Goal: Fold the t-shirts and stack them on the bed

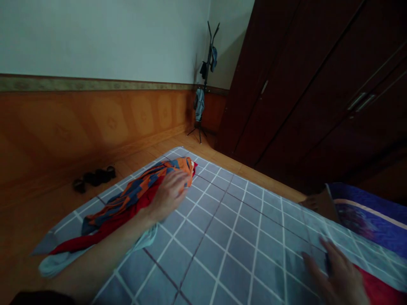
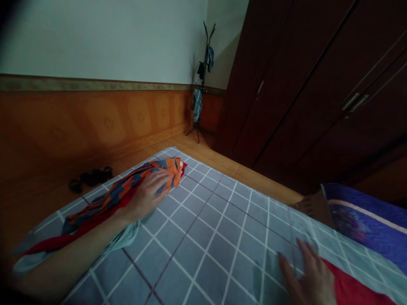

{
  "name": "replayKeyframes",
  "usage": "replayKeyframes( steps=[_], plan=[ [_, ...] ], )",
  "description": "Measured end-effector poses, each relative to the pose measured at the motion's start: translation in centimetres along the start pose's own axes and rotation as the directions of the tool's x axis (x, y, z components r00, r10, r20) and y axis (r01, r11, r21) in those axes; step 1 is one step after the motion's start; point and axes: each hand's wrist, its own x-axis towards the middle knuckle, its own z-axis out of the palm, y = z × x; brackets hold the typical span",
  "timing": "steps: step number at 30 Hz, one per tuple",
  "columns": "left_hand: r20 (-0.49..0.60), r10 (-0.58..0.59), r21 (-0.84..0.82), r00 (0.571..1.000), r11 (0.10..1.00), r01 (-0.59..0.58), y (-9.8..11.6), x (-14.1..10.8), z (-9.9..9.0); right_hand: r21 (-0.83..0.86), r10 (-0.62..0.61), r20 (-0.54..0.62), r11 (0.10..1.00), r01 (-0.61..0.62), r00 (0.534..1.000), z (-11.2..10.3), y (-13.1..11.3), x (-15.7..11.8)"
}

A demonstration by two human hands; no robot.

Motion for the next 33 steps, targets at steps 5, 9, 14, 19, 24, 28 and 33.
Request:
replayKeyframes(
  steps=[5,9,14,19,24,28,33],
  plan=[
    [-0.309,-0.327,0.096,0.893,0.923,0.372,-6.4,-2.4,-1.0,0.166,-0.323,0.14,0.94,0.3,0.936,8.5,-9.3,-0.1],
    [-0.28,-0.541,-0.098,0.793,0.838,0.537,-8.1,-3.6,0.1,0.137,-0.381,0.197,0.923,0.36,0.903,11.8,-12.5,-1.7],
    [-0.278,-0.567,-0.164,0.776,0.824,0.543,-8.6,-3.6,0.6,0.171,-0.412,0.215,0.908,0.382,0.885,11.8,-11.9,-2.0],
    [-0.279,-0.593,-0.188,0.755,0.805,0.563,-8.4,-3.2,0.0,0.206,-0.409,0.208,0.907,0.369,0.889,11.7,-11.7,-1.8],
    [-0.283,-0.57,-0.177,0.771,0.821,0.542,-6.7,1.1,-2.5,0.228,-0.392,0.219,0.911,0.344,0.894,11.6,-11.8,-1.9],
    [-0.456,-0.447,-0.222,0.769,0.894,0.388,-3.4,7.0,-6.0,0.304,-0.364,0.209,0.906,0.294,0.907,11.5,-11.6,-1.9],
    [-0.518,-0.338,-0.427,0.786,0.898,0.106,6.0,8.9,-8.0,0.464,-0.267,0.22,0.875,0.14,0.938,11.1,-11.8,-1.9]
  ],
)
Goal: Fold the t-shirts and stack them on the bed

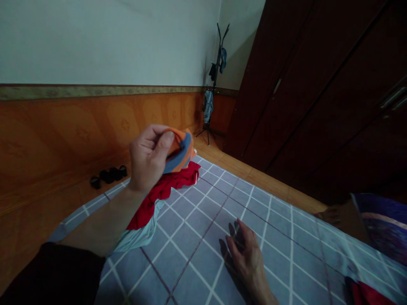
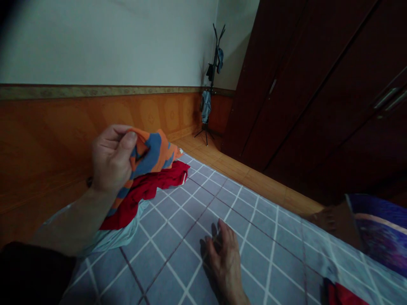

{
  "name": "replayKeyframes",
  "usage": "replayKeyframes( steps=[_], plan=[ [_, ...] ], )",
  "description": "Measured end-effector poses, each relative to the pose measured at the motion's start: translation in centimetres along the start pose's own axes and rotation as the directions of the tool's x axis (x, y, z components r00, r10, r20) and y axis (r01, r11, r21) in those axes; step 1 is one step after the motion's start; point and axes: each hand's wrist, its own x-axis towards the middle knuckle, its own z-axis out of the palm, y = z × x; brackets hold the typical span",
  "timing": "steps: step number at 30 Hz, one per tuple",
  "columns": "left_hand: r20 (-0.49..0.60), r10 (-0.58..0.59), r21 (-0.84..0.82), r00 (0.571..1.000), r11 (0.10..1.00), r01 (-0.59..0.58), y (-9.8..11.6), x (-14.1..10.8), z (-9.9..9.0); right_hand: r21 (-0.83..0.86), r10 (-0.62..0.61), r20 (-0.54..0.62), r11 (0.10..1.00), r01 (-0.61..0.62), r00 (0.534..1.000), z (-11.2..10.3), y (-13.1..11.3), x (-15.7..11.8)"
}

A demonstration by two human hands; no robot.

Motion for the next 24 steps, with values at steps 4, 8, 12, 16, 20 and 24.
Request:
replayKeyframes(
  steps=[4,8,12,16,20,24],
  plan=[
    [0.724,-0.019,-0.189,0.69,0.956,0.225,4.7,-7.5,1.8,0.172,-0.027,-0.008,0.985,0.028,1.0,-0.1,-0.5,-0.3],
    [0.951,0.245,-0.289,0.188,0.921,0.261,4.1,-13.8,2.8,0.263,-0.014,0.082,0.965,-0.008,0.997,-0.7,-1.2,-0.2],
    [0.967,0.167,-0.193,0.191,0.973,0.124,1.1,-14.4,2.1,0.19,0.017,0.192,0.98,-0.054,0.981,-1.7,-2.4,0.3],
    [0.788,-0.033,0.194,0.615,0.961,-0.198,-4.1,-11.9,0.5,0.115,-0.061,0.214,0.993,0.037,0.975,-1.6,-3.3,0.6],
    [0.635,-0.128,0.507,0.762,0.813,-0.286,-10.1,-10.5,-1.2,0.118,-0.016,0.227,0.993,-0.011,0.974,-0.9,-4.7,0.6],
    [0.583,-0.223,0.575,0.781,0.793,-0.203,-12.8,-10.2,-2.3,0.417,0.136,0.433,0.846,-0.332,0.891,-3.7,-7.5,0.1]
  ],
)
